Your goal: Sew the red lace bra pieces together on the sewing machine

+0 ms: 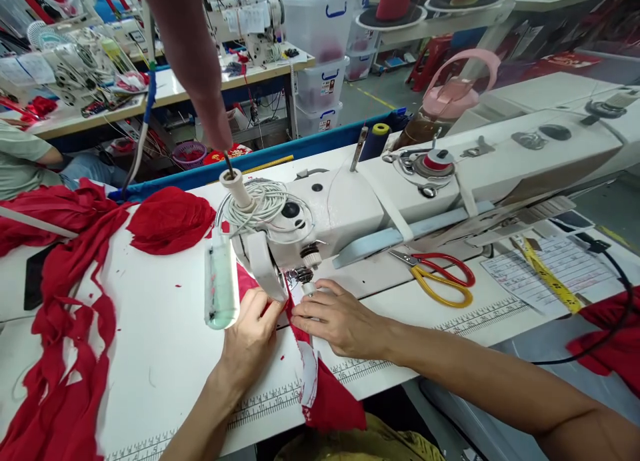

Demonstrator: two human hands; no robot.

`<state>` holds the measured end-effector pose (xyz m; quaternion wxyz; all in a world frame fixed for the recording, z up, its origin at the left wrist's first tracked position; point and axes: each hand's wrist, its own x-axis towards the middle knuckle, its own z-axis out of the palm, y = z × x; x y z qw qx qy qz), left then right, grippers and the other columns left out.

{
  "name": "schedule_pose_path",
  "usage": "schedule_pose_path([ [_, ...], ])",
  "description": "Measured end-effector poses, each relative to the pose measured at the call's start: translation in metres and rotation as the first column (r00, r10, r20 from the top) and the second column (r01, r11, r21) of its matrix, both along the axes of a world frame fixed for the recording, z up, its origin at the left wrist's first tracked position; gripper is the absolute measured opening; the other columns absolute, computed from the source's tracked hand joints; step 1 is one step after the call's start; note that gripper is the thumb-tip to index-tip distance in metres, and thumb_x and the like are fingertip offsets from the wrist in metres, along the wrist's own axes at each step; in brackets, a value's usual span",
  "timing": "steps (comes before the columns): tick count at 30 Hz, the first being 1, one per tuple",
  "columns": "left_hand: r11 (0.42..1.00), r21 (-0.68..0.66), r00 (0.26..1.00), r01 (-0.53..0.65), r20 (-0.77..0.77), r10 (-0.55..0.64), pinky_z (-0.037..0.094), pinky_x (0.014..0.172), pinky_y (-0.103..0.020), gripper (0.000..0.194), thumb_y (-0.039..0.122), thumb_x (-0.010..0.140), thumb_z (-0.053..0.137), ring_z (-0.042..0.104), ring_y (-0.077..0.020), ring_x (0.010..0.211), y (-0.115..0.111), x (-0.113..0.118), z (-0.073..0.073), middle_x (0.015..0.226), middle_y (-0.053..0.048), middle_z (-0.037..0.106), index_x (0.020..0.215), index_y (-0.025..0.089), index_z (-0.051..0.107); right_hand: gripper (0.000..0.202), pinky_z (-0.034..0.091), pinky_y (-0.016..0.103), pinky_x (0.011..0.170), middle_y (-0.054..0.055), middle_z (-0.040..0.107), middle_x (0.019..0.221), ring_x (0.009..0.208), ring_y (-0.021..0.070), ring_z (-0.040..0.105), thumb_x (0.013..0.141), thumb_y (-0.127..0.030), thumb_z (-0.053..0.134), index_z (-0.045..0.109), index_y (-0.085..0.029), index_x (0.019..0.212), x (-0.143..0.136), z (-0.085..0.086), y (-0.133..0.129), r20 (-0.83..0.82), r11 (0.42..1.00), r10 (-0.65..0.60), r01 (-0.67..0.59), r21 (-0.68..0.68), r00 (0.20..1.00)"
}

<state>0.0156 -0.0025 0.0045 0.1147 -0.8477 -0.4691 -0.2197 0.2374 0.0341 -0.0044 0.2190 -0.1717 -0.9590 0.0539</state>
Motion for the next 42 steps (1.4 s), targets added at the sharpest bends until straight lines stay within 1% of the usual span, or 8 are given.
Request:
schedule_pose_path([
  [7,0.998,-0.056,0.999,0.031,-0.016,-0.032,0.047,0.076,-0.03,0.037,-0.005,0.084,0.047,0.059,-0.016,0.078,-0.001,0.003,0.004,0.08,-0.002,0.066,0.102,0.02,0.066,0.035,0.028,0.042,0.102,0.005,0.07,0.11,0.099,0.0181,0.055,0.088,-0.002,0.047,0.065,-0.016,0.114,0.001,0.002,0.0,-0.023,1.0,-0.015,0.015,0.017,1.0],
  [12,1.0,-0.001,0.99,0.014,-0.14,-0.014,0.048,0.085,-0.041,0.032,0.001,0.089,0.046,0.065,-0.0248,0.095,-0.008,0.007,0.007,0.102,-0.011,0.072,0.109,0.014,0.066,0.036,0.03,0.041,0.101,0.005,0.071,0.105,0.093,0.0176,0.055,0.085,0.0,0.046,0.064,-0.016,0.111,0.002,0.001,0.0,-0.039,1.0,-0.008,0.008,0.004,0.999],
  [16,0.999,-0.017,0.984,0.032,-0.177,-0.035,0.048,0.085,-0.043,0.031,0.002,0.093,0.041,0.068,-0.027,0.097,-0.012,0.009,0.009,0.102,-0.014,0.073,0.109,0.01,0.066,0.035,0.029,0.042,0.103,0.005,0.071,0.106,0.094,0.0175,0.055,0.087,-0.002,0.044,0.064,-0.017,0.111,0.004,-0.001,0.0,-0.04,1.0,-0.018,0.017,-0.007,0.999],
  [22,1.0,-0.015,0.99,-0.007,-0.142,0.005,0.048,0.08,-0.038,0.035,-0.003,0.09,0.041,0.069,-0.0249,0.093,-0.007,0.011,0.004,0.102,-0.012,0.073,0.106,0.014,0.067,0.035,0.028,0.043,0.104,0.005,0.072,0.11,0.098,0.0187,0.055,0.086,-0.002,0.046,0.065,-0.017,0.112,0.004,-0.002,0.002,-0.033,0.999,-0.03,0.029,-0.029,0.999],
  [28,1.0,-0.001,0.995,-0.013,-0.097,0.013,0.049,0.079,-0.037,0.033,-0.004,0.087,0.043,0.066,-0.0225,0.089,0.007,0.007,0.004,0.103,-0.013,0.072,0.102,0.014,0.067,0.047,0.036,0.04,0.093,0.008,0.07,0.118,0.104,0.0217,0.052,0.081,0.001,0.049,0.063,-0.016,0.122,0.002,0.002,0.008,0.058,0.994,-0.073,0.077,-0.073,0.996],
  [32,0.999,-0.047,0.999,-0.022,0.04,0.024,0.049,0.09,-0.041,0.037,-0.003,0.083,0.047,0.064,-0.0236,0.1,0.007,0.002,0.008,0.097,-0.01,0.071,0.106,0.017,0.066,0.052,0.032,0.044,0.104,0.008,0.067,0.127,0.113,0.0217,0.051,0.078,0.001,0.05,0.061,-0.017,0.126,0.003,0.004,0.005,0.08,0.994,-0.048,0.055,-0.095,0.996],
  [34,0.996,-0.091,0.997,0.006,0.083,0.001,0.048,0.093,-0.041,0.043,-0.006,0.079,0.045,0.064,-0.0222,0.098,0.005,0.0,0.009,0.095,-0.007,0.071,0.106,0.019,0.066,0.05,0.029,0.044,0.108,0.008,0.066,0.128,0.113,0.0203,0.052,0.078,0.001,0.05,0.063,-0.016,0.123,0.003,0.005,0.004,0.074,0.994,-0.019,0.027,-0.104,0.997],
  [42,0.991,-0.132,0.997,0.034,0.078,-0.024,0.049,0.088,-0.038,0.047,-0.008,0.074,0.044,0.061,-0.02,0.09,0.004,-0.005,0.008,0.091,-0.006,0.068,0.107,0.019,0.066,0.046,0.032,0.043,0.105,0.006,0.069,0.122,0.109,0.0195,0.054,0.077,0.001,0.051,0.065,-0.016,0.117,0.002,0.002,0.004,0.025,0.995,-0.008,0.01,-0.102,1.0],
])
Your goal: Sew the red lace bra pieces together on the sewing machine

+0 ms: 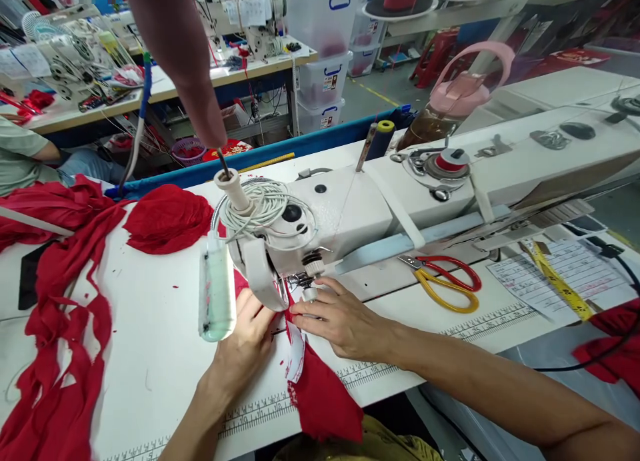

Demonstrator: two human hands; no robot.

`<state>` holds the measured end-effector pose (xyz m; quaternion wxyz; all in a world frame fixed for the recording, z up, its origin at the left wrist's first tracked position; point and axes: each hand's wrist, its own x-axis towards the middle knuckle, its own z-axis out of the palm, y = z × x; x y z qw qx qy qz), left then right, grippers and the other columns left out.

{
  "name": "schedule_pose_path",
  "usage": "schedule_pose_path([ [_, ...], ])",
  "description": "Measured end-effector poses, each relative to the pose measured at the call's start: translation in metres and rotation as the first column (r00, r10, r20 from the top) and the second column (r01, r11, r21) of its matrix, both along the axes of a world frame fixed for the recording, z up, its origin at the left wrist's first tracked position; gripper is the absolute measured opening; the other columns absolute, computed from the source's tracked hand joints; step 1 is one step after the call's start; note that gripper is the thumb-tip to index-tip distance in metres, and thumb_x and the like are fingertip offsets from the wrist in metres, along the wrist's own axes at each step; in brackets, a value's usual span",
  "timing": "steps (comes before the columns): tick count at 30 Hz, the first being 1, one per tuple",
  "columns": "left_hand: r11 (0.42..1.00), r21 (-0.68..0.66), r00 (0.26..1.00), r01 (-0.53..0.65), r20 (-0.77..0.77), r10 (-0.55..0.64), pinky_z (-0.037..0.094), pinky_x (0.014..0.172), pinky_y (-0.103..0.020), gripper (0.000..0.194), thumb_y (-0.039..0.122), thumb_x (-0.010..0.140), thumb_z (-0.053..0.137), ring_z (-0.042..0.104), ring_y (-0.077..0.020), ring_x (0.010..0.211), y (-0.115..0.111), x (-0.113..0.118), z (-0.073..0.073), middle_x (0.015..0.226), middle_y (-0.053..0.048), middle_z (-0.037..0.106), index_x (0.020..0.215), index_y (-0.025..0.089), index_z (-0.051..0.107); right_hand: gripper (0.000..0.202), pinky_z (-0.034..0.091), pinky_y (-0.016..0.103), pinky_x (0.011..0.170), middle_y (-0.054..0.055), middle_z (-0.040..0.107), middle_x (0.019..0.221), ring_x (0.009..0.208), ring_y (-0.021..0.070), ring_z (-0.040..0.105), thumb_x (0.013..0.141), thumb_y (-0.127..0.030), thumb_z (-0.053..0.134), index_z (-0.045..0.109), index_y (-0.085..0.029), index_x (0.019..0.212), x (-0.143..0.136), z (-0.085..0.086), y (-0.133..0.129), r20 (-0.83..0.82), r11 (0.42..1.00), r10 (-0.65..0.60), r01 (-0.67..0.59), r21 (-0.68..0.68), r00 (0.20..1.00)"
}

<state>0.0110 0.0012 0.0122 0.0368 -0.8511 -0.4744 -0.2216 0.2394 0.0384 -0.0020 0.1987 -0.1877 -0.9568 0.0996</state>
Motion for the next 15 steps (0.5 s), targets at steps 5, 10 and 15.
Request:
schedule_pose_path([
  [5,1.0,0.013,0.996,0.011,-0.09,-0.009,0.049,0.091,-0.038,0.053,-0.007,0.074,0.048,0.061,-0.0211,0.098,-0.0036,0.0017,-0.0067,0.097,-0.006,0.069,0.116,0.02,0.065,0.048,0.031,0.044,0.105,0.006,0.068,0.123,0.108,0.02,0.055,0.075,0.0,0.054,0.064,-0.017,0.119,0.0014,0.0007,-0.0004,0.03,1.0,-0.009,0.009,0.008,1.0],
  [10,1.0,0.03,0.988,-0.007,-0.154,0.012,0.049,0.085,-0.037,0.038,-0.002,0.08,0.051,0.06,-0.0219,0.095,-0.0065,0.0048,-0.0066,0.095,-0.008,0.069,0.108,0.018,0.068,0.048,0.032,0.043,0.1,0.006,0.068,0.125,0.108,0.0209,0.053,0.078,0.0,0.051,0.063,-0.018,0.121,0.0022,0.0007,-0.0006,0.04,1.0,-0.018,0.018,0.011,0.999],
  [15,0.996,0.088,0.985,-0.007,-0.169,0.022,0.049,0.086,-0.04,0.029,0.004,0.083,0.055,0.058,-0.0248,0.097,0.0001,0.0064,-0.0063,0.1,-0.011,0.069,0.105,0.017,0.068,0.044,0.034,0.039,0.089,0.007,0.072,0.112,0.107,0.0222,0.052,0.08,0.001,0.049,0.062,-0.017,0.118,-0.0003,0.0006,0.0025,0.053,0.997,-0.074,0.074,0.003,0.996],
])
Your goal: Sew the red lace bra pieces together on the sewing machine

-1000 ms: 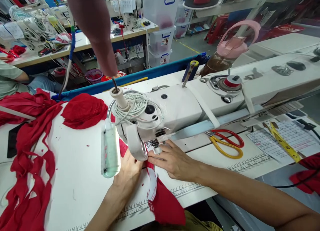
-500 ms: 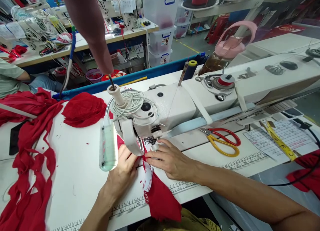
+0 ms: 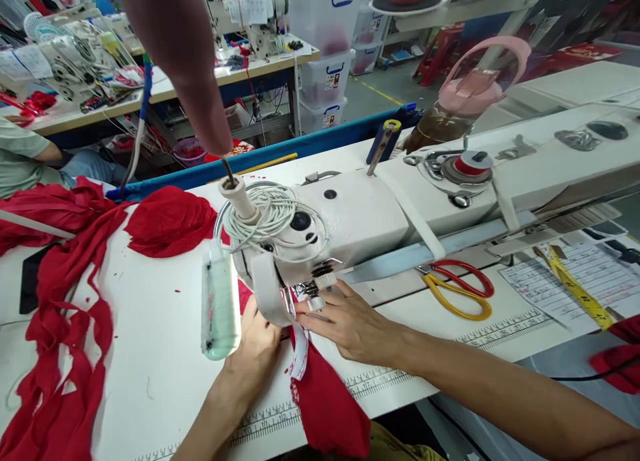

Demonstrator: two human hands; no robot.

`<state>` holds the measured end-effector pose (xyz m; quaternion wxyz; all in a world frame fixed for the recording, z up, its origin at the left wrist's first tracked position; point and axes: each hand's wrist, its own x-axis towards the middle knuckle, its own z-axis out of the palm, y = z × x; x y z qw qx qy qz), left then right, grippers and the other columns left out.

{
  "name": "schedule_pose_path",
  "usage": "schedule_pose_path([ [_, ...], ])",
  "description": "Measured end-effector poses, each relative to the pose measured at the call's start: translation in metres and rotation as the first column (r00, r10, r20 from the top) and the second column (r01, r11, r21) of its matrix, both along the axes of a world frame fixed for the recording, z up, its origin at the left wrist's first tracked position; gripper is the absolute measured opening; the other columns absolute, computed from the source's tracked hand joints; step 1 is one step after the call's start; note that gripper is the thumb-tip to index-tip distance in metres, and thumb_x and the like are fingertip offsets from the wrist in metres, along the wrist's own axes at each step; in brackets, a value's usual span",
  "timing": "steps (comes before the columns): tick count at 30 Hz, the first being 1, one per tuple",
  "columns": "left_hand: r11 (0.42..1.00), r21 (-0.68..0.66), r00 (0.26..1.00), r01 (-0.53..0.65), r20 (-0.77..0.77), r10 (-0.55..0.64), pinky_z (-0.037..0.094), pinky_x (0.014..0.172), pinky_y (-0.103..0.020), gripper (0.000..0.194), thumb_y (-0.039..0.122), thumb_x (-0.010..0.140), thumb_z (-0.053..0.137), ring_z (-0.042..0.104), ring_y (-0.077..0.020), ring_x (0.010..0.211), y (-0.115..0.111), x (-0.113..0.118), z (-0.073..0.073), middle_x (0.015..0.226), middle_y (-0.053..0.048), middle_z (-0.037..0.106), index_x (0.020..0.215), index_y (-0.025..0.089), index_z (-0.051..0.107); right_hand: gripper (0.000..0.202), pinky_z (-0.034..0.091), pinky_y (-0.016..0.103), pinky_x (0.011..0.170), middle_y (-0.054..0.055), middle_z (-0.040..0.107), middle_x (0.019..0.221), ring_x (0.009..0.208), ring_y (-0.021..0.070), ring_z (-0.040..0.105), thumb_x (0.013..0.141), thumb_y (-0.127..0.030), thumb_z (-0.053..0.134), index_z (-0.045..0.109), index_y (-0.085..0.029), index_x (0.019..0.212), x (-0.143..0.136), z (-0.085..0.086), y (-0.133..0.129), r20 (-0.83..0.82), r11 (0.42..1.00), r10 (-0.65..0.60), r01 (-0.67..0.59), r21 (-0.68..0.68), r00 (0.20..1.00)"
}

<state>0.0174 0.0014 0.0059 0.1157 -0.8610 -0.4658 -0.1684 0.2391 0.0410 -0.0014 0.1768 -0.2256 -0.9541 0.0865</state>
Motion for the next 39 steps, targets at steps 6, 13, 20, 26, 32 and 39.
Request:
schedule_pose_path([
  [6,0.992,-0.039,0.982,-0.117,0.147,0.121,0.045,0.092,-0.044,0.034,0.004,0.083,0.049,0.057,-0.0257,0.1,0.003,0.0,0.01,0.101,-0.01,0.064,0.109,0.019,0.064,0.05,0.034,0.04,0.089,0.008,0.07,0.105,0.103,0.0225,0.051,0.08,0.003,0.044,0.059,-0.013,0.125,-0.003,-0.004,0.004,-0.077,0.999,0.007,-0.003,0.05,0.997],
  [13,0.883,-0.348,0.842,-0.316,0.326,0.43,0.045,0.067,-0.035,0.027,0.046,0.089,0.063,0.053,-0.0222,0.077,-0.067,0.016,0.015,0.081,-0.004,0.056,0.077,0.022,0.056,0.044,0.037,0.041,0.093,0.011,0.065,0.102,0.099,0.0236,0.051,0.081,0.0,0.043,0.06,-0.011,0.12,0.0,-0.01,0.006,-0.228,0.989,-0.131,0.144,0.041,0.965],
  [20,0.672,-0.726,0.517,-0.146,0.523,0.677,0.045,0.072,-0.031,0.033,0.046,0.089,0.057,0.054,-0.0189,0.077,-0.107,0.04,0.009,0.078,-0.001,0.055,0.07,0.022,0.046,0.038,0.04,0.038,0.086,0.008,0.069,0.094,0.088,0.0214,0.057,0.083,0.002,0.042,0.062,-0.015,0.111,-0.002,-0.013,0.004,-0.326,0.987,-0.158,0.143,-0.07,0.932],
  [26,0.43,-0.892,0.543,0.136,0.43,0.721,0.037,0.054,-0.023,0.038,0.062,0.091,0.049,0.048,-0.0129,0.055,-0.07,-0.021,0.067,0.063,0.007,0.05,0.088,0.025,0.044,0.041,0.043,0.034,0.08,0.003,0.073,0.091,0.086,0.0188,0.063,0.083,0.003,0.04,0.062,-0.019,0.109,-0.003,-0.011,0.0,-0.377,0.956,-0.222,0.126,-0.264,0.899],
  [32,0.706,-0.678,0.948,-0.205,0.042,0.316,0.043,0.072,-0.029,0.041,0.062,0.085,0.057,0.066,-0.0257,0.097,-0.044,-0.038,0.115,0.11,-0.001,0.071,0.111,0.03,0.061,0.037,0.047,0.029,0.076,0.002,0.073,0.091,0.082,0.0162,0.066,0.084,0.0,0.042,0.063,-0.019,0.108,-0.004,-0.004,0.0,-0.331,0.947,-0.201,0.097,-0.306,0.922],
  [39,0.523,-0.795,0.871,-0.306,-0.012,0.492,0.045,0.071,-0.031,0.037,0.053,0.095,0.036,0.065,-0.0219,0.081,-0.035,-0.065,0.095,0.088,0.001,0.071,0.097,0.026,0.06,0.037,0.046,0.031,0.077,0.009,0.069,0.104,0.091,0.0193,0.062,0.086,-0.003,0.044,0.063,-0.018,0.114,-0.006,0.004,-0.013,-0.294,0.984,-0.111,0.063,-0.167,0.949],
])
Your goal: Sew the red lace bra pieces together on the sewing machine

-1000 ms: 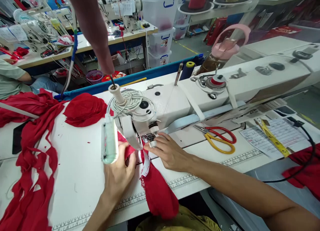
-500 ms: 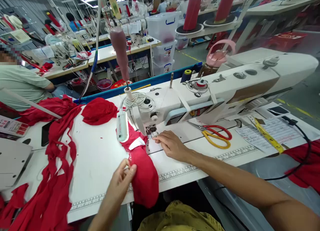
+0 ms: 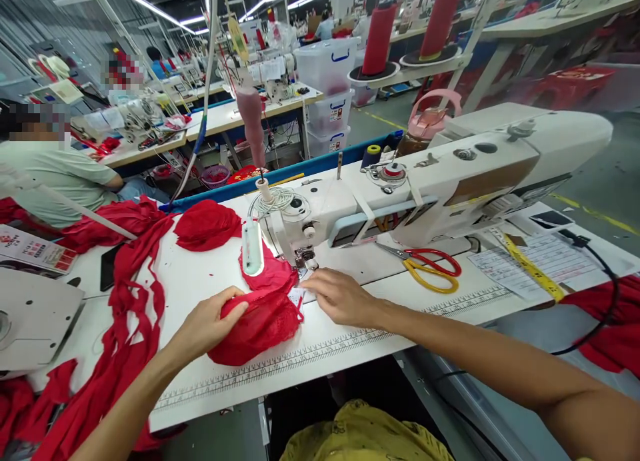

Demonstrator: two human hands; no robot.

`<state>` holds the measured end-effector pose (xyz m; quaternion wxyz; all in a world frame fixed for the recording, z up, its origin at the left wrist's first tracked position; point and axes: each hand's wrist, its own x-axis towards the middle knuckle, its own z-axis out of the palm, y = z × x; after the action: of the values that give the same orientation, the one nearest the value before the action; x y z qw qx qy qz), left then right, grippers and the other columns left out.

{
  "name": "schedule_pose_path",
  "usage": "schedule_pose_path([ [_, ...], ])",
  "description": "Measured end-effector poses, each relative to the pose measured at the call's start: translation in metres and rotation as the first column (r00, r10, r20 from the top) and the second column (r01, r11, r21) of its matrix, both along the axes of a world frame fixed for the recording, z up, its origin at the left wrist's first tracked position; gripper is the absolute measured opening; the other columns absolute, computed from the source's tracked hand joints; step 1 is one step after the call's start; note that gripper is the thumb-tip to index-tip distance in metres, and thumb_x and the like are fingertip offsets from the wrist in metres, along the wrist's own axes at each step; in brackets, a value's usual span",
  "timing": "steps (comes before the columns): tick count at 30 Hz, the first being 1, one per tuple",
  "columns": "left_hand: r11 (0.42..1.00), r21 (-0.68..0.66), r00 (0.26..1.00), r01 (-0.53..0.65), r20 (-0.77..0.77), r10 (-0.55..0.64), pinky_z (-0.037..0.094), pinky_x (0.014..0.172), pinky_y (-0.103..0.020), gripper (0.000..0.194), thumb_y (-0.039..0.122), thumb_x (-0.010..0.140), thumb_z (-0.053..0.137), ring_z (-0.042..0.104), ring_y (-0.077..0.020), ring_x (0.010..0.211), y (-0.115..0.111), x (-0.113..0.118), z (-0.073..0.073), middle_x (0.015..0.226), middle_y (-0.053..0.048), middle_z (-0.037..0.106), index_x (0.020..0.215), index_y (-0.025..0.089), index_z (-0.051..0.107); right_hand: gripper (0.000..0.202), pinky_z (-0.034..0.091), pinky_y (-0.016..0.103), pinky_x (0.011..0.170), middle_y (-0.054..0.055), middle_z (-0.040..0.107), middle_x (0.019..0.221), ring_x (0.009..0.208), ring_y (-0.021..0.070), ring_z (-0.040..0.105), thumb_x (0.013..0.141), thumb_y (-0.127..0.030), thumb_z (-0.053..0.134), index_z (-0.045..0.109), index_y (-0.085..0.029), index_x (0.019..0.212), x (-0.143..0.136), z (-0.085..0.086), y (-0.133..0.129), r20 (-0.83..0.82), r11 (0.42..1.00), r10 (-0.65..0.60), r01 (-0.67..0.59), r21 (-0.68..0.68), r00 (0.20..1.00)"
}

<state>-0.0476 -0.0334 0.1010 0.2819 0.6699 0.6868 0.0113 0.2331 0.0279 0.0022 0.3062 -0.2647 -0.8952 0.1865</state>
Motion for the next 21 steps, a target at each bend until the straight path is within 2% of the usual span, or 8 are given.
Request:
schedule_pose_path([
  [3,0.998,0.055,1.0,-0.001,-0.025,0.003,0.047,0.074,-0.033,0.03,0.047,0.093,0.04,0.065,-0.0221,0.082,0.013,-0.012,-0.01,0.09,0.0,0.07,0.095,0.025,0.06,0.038,0.041,0.035,0.084,0.012,0.063,0.118,0.102,0.023,0.056,0.086,-0.009,0.051,0.061,-0.017,0.121,-0.011,0.007,-0.011,0.116,0.966,0.113,-0.136,0.221,0.987],
  [5,0.974,0.223,0.987,0.038,-0.161,-0.002,0.049,0.076,-0.037,0.027,0.042,0.092,0.043,0.065,-0.0254,0.086,0.018,-0.011,-0.014,0.095,-0.005,0.069,0.099,0.023,0.062,0.036,0.039,0.036,0.084,0.012,0.063,0.116,0.102,0.0233,0.055,0.088,-0.022,0.057,0.059,-0.016,0.123,-0.022,0.008,-0.018,0.17,0.943,0.148,-0.191,0.272,0.974],
  [7,0.884,0.438,0.961,0.164,-0.273,-0.043,0.05,0.08,-0.04,0.028,0.037,0.095,0.042,0.064,-0.0277,0.091,0.016,-0.003,-0.018,0.1,-0.01,0.067,0.104,0.02,0.062,0.03,0.038,0.036,0.079,0.01,0.065,0.103,0.093,0.0218,0.055,0.091,-0.032,0.058,0.061,-0.014,0.114,-0.033,0.005,-0.024,0.208,0.934,0.118,-0.18,0.308,0.971],
  [9,0.758,0.557,0.936,0.34,-0.281,-0.214,0.05,0.086,-0.04,0.031,0.036,0.099,0.04,0.063,-0.0268,0.099,0.007,0.007,-0.024,0.107,-0.012,0.066,0.113,0.018,0.061,0.015,0.036,0.035,0.074,0.007,0.065,0.087,0.08,0.0189,0.053,0.094,-0.025,0.053,0.064,-0.016,0.096,-0.041,0.0,-0.028,0.214,0.918,0.064,-0.142,0.37,0.975],
  [12,0.616,0.573,0.835,0.54,-0.272,-0.479,0.052,0.091,-0.04,0.052,0.048,0.095,0.052,0.062,-0.0276,0.109,-0.015,0.019,-0.041,0.12,-0.015,0.065,0.135,0.015,0.049,0.02,0.038,0.033,0.074,0.004,0.066,0.081,0.075,0.0164,0.054,0.096,-0.012,0.046,0.062,-0.017,0.087,-0.038,-0.003,-0.027,0.108,0.918,0.074,-0.11,0.382,0.991],
  [14,0.556,0.581,0.801,0.595,-0.363,-0.477,0.052,0.091,-0.043,0.053,0.039,0.093,0.055,0.064,-0.0267,0.097,-0.029,0.024,-0.053,0.107,-0.013,0.068,0.138,0.013,0.046,0.017,0.042,0.032,0.077,0.006,0.069,0.089,0.082,0.0163,0.059,0.099,-0.016,0.046,0.063,-0.017,0.095,-0.028,0.0,-0.022,0.006,0.946,0.148,-0.144,0.291,0.989],
  [17,0.501,0.591,0.775,0.632,-0.487,-0.404,0.054,0.086,-0.042,0.036,0.008,0.089,0.043,0.059,-0.0184,0.065,-0.042,0.032,-0.068,0.072,-0.002,0.062,0.121,0.015,0.059,0.017,0.047,0.031,0.083,0.008,0.072,0.102,0.093,0.0166,0.064,0.102,-0.025,0.049,0.062,-0.017,0.108,-0.01,0.004,-0.01,-0.073,0.963,0.248,-0.238,0.129,0.966],
  [21,0.563,0.556,0.788,0.611,-0.498,-0.363,0.049,0.053,-0.033,0.017,0.009,0.084,0.048,0.053,-0.0183,0.054,-0.047,0.054,-0.069,0.064,-0.002,0.055,0.078,0.019,0.061,0.023,0.047,0.033,0.083,0.01,0.07,0.107,0.095,0.0183,0.063,0.099,-0.013,0.044,0.064,-0.016,0.112,0.002,-0.001,0.01,0.018,0.983,0.14,-0.141,0.117,0.99],
])
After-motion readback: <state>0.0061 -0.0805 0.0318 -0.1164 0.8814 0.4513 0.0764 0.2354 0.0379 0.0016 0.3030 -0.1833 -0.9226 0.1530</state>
